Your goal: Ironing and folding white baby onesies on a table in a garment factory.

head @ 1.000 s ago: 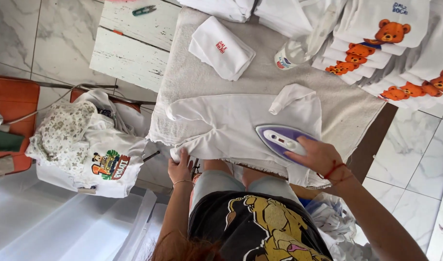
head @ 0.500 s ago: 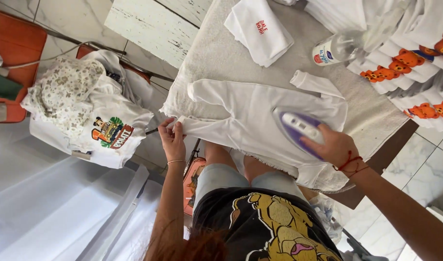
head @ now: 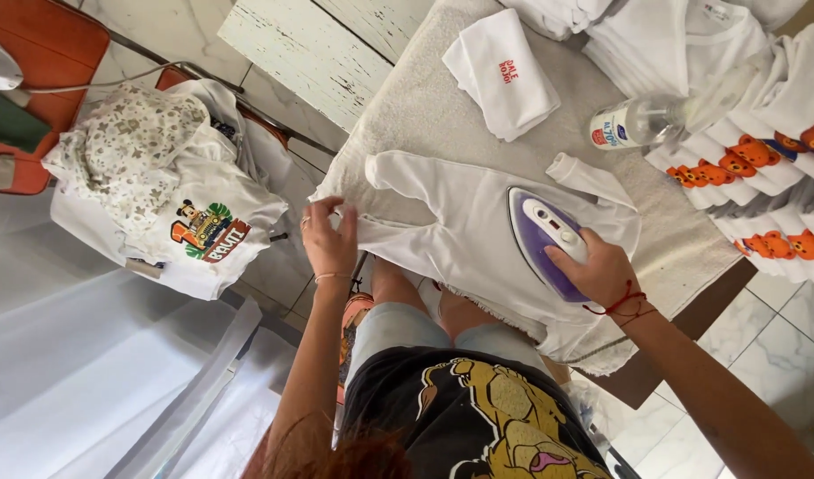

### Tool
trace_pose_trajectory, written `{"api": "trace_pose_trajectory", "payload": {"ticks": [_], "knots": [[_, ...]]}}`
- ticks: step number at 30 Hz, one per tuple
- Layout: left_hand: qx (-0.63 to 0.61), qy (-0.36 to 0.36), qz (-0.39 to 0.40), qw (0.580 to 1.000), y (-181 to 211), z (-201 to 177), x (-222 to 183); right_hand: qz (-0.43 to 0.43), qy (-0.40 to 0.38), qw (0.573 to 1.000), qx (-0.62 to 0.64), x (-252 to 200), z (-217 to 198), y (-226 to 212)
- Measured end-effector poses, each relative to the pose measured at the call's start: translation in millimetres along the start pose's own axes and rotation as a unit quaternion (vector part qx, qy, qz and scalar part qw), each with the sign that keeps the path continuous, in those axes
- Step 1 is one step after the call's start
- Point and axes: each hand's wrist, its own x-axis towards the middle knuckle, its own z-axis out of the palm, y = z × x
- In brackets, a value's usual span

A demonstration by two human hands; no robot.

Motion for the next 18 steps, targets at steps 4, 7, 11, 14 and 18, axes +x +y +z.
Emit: {"api": "trace_pose_trajectory", "payload": {"ticks": [4, 7, 11, 14, 18], "knots": [[0.014, -0.039, -0.042, 0.998, 39, 15, 34, -0.286, 0.026, 0.941, -0.177, 8, -1, -20], [0.059, -0.152, -0.139, 0.977, 25, 44, 39, -0.115, -0.007, 0.987, -0.113, 9, 0, -44], [-0.15, -0.111, -0.151, 0.971, 34, 44, 47, -0.143, -0.042, 0.984, -0.1, 16, -4, -54], [-0.277, -0.145, -0.181, 0.932, 47, 42, 44, -0.128, -0.047, 0.985, -0.105, 15, -1, -51], [-0.469, -0.217, -0.184, 0.836, 37, 54, 47, -0.12, -0.017, 0.991, -0.06, 20, 2, -54]]}}
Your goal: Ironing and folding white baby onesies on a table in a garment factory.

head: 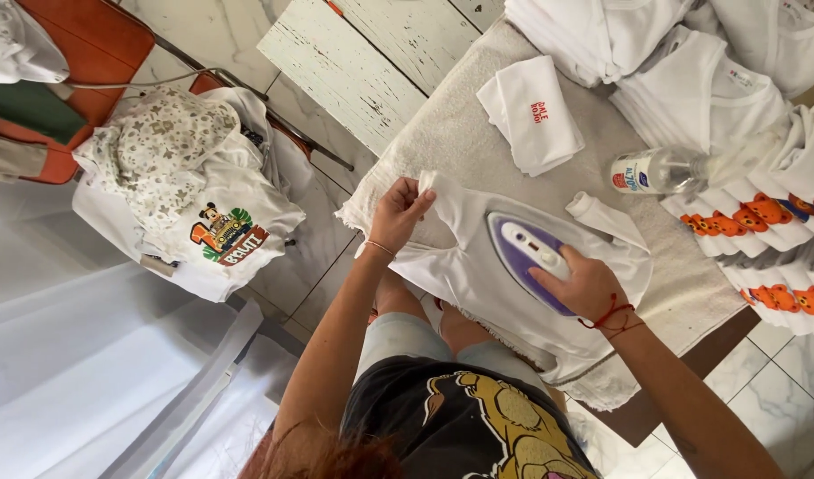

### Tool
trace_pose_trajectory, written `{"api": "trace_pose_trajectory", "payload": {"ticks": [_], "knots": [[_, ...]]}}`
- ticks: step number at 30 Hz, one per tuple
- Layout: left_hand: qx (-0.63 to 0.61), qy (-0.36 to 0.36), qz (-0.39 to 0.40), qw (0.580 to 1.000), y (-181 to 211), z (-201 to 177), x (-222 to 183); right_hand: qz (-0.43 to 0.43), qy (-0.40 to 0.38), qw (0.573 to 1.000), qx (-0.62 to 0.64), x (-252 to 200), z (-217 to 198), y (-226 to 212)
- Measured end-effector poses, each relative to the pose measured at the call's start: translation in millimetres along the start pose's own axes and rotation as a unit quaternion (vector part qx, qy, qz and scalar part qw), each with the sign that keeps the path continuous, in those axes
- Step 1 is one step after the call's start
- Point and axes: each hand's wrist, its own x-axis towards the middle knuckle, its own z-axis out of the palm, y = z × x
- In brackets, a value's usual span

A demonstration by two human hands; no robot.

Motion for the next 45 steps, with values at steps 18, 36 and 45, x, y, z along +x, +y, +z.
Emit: {"api": "trace_pose_trajectory", "payload": {"ticks": [18, 36, 45], "knots": [[0.448, -0.026, 0.156, 0.88, -3, -69, 18, -0.068, -0.043, 0.996, -0.024, 48, -13, -40], [0.562, 0.04, 0.199, 0.802, -11, -58, 19, 0.295, 0.003, 0.956, 0.004, -60, 20, 117], [0.367, 0.214, 0.167, 0.89, 29, -51, -51, -0.053, -0.149, 0.985, -0.071, -74, 22, 76]]}}
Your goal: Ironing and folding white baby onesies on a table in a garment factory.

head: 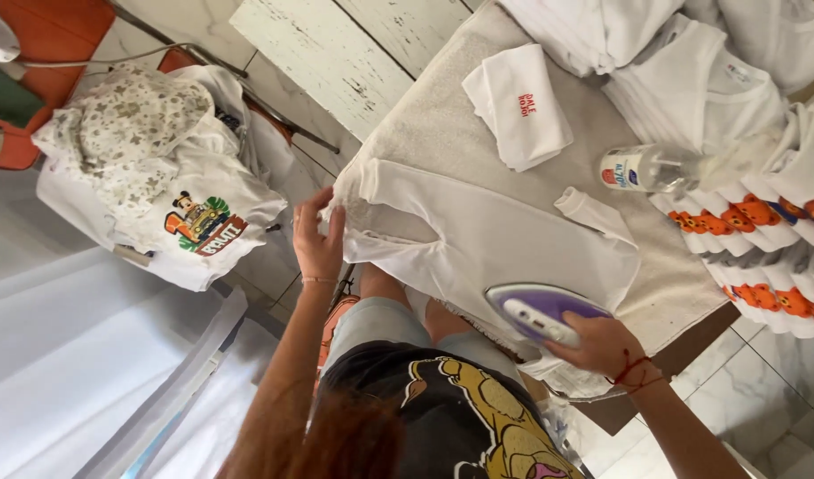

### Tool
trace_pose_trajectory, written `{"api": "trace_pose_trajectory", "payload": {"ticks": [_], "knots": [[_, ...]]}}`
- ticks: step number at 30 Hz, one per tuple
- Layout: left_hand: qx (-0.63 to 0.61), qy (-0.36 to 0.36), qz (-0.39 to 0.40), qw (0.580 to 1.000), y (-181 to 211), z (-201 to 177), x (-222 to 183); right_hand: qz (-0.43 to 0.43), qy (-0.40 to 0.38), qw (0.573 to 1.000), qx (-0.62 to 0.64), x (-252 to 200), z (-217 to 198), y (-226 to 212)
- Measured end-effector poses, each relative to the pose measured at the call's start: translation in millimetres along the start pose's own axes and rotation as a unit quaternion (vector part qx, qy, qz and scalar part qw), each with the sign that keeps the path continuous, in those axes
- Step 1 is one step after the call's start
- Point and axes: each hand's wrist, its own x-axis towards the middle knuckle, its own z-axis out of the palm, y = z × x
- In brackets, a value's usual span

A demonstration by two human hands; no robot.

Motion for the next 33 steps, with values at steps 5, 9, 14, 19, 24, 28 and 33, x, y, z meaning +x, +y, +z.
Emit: {"api": "trace_pose_trajectory", "payload": {"ticks": [5, 9, 14, 19, 24, 28, 33], "knots": [[-0.093, -0.056, -0.214, 0.971, -12, -18, -54, -0.042, 0.102, 0.994, -0.024, 26, -20, -49], [-0.066, -0.07, -0.145, 0.985, -34, -9, -73, -0.097, 0.009, 0.991, -0.095, 32, -28, -59], [0.076, -0.001, 0.055, 0.996, -33, -22, -56, -0.045, 0.065, 0.996, -0.043, 39, -11, -66], [0.073, -0.076, 0.127, 0.986, -20, -30, -39, -0.089, 0.014, 0.992, -0.084, 38, -21, -76], [0.016, -0.38, -0.041, 0.924, -45, -30, -38, -0.073, 0.058, 0.995, -0.018, 44, -15, -89], [0.054, -0.379, -0.044, 0.923, -35, -51, -26, -0.1, 0.054, 0.99, -0.082, 50, -21, -102], [0.056, -0.388, -0.094, 0.915, -36, -47, -18, -0.09, 0.031, 0.994, -0.05, 71, -39, -149]]}}
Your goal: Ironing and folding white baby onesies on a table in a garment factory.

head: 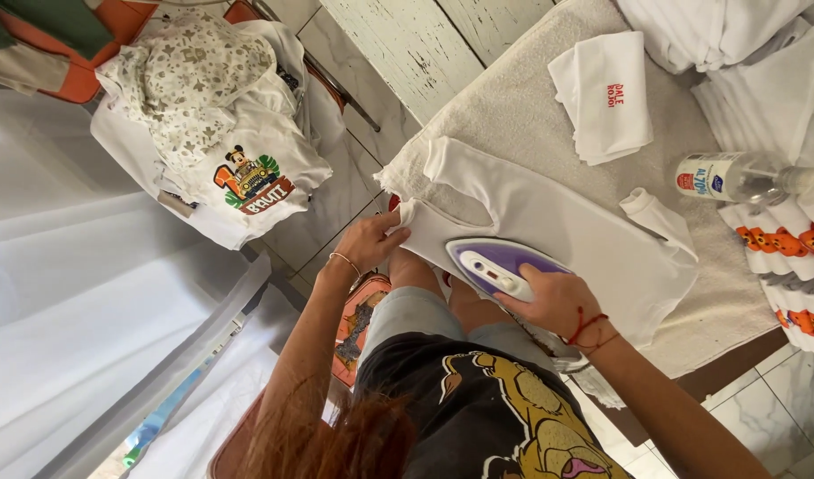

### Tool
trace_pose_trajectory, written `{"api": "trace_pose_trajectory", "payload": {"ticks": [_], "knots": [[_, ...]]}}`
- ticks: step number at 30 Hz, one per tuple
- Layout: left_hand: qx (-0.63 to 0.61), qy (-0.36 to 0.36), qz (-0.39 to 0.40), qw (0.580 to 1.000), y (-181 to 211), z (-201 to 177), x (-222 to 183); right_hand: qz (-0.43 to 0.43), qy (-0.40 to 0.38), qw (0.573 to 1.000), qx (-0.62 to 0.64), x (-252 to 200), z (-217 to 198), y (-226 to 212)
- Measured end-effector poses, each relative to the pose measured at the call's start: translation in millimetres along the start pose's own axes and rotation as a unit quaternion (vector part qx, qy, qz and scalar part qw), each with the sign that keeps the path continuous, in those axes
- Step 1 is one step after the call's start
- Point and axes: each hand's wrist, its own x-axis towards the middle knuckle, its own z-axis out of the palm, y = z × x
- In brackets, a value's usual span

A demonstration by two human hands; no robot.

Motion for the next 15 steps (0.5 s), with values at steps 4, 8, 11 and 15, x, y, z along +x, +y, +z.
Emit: {"api": "trace_pose_trajectory", "payload": {"ticks": [4, 8, 11, 15], "knots": [[0.022, -0.008, 0.013, 1.0, 4, -11, 4, 0.014, -0.014, 0.999, 0.033, 23, 4, -35], [0.085, -0.031, -0.01, 0.996, 5, -18, 6, 0.06, -0.055, 0.996, 0.046, 14, 1, -34], [0.091, -0.038, -0.024, 0.995, -3, -22, 13, 0.11, -0.076, 0.99, 0.049, -16, 7, 7], [0.089, -0.046, -0.018, 0.995, -1, -22, 14, 0.159, -0.091, 0.983, 0.001, -79, 41, 101]]}}
